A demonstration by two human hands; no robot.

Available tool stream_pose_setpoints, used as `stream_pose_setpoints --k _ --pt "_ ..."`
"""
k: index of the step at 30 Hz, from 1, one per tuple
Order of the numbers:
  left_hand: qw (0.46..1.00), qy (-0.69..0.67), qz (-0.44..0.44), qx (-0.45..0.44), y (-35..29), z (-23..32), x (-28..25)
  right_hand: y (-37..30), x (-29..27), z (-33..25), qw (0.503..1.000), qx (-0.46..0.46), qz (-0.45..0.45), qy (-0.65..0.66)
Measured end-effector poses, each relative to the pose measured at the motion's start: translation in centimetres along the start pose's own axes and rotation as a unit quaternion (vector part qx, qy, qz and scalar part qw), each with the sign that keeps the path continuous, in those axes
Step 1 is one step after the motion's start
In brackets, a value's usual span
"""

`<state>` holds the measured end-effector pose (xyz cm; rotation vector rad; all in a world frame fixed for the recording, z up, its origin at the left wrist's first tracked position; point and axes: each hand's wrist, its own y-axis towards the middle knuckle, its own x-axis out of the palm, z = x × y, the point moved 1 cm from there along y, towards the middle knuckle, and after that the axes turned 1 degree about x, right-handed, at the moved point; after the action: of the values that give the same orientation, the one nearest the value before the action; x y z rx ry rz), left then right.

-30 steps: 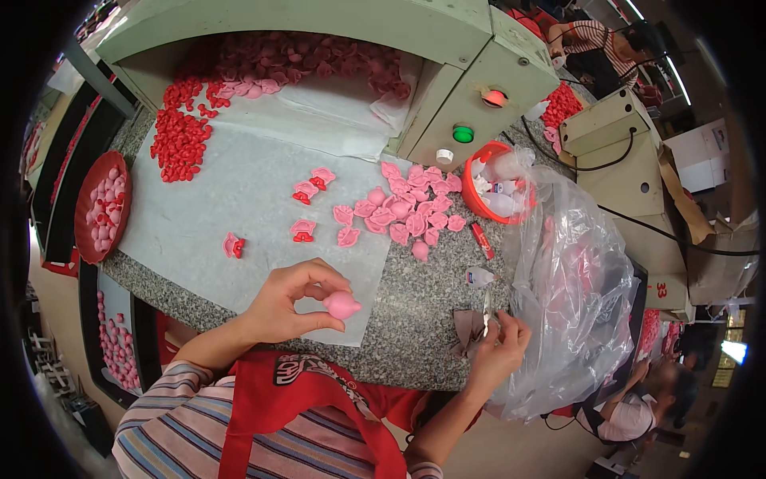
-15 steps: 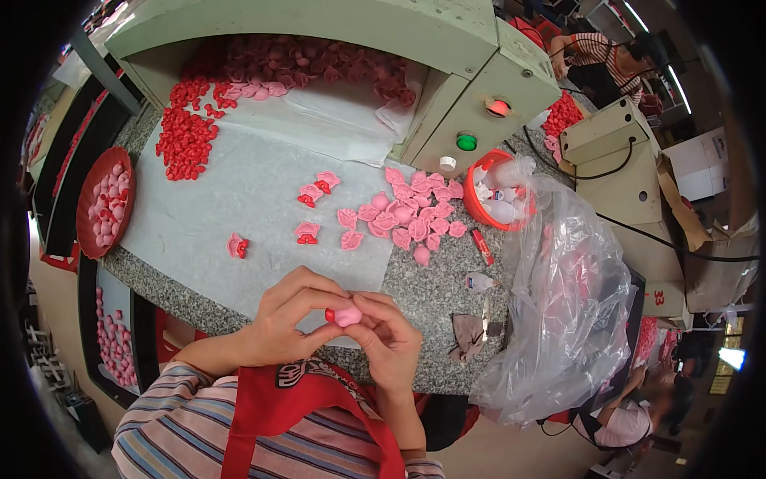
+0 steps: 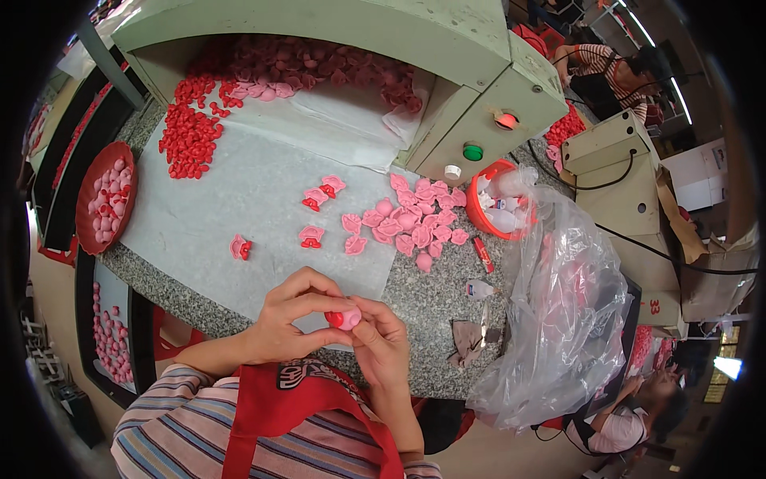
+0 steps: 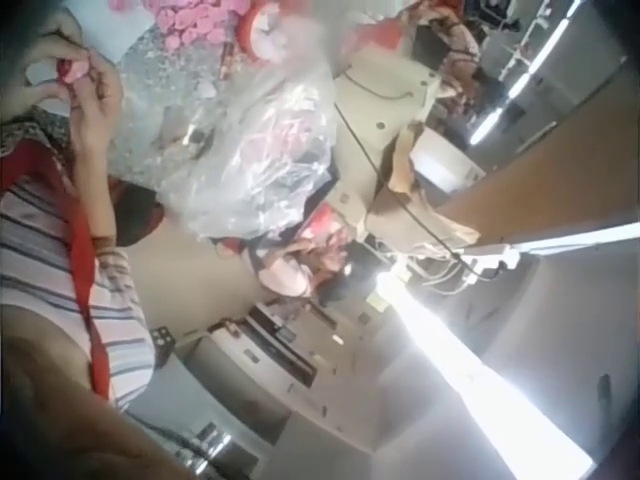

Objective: Assembling small pink plastic flowers by gluing pieces together at a factory workbench.

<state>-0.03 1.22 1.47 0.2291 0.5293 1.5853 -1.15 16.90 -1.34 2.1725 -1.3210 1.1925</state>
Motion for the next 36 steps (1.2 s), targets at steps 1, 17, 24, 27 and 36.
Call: stream_pose_setpoints --k 1,17,24,27,36 --pt "1.000 -0.007 0.001 -0.017 -0.1 -0.1 0.1 0.0 -0.2 0.2 1.000 -0.015 0.011 -0.009" --pt "0.636 0.599 0.462 -0.150 -5.2 -7.4 -30.4 1.0 -0.1 1.4 0.900 -0.009 0.167 -0.402" --pt "0.796 0.489 0.306 -0.181 -1.2 -6.4 -23.5 1.2 0.2 1.7 0.909 0.037 0.124 -0.396" --pt "0.879 0.387 0.107 -0.258 -1.2 -6.2 -16.2 0.4 0.5 1.9 0.911 0.050 0.108 -0.395" --pt "0.896 0.290 0.103 -0.321 -4.1 -8.0 -10.8 -2.7 -1.7 -0.5 0.886 -0.014 0.195 -0.420"
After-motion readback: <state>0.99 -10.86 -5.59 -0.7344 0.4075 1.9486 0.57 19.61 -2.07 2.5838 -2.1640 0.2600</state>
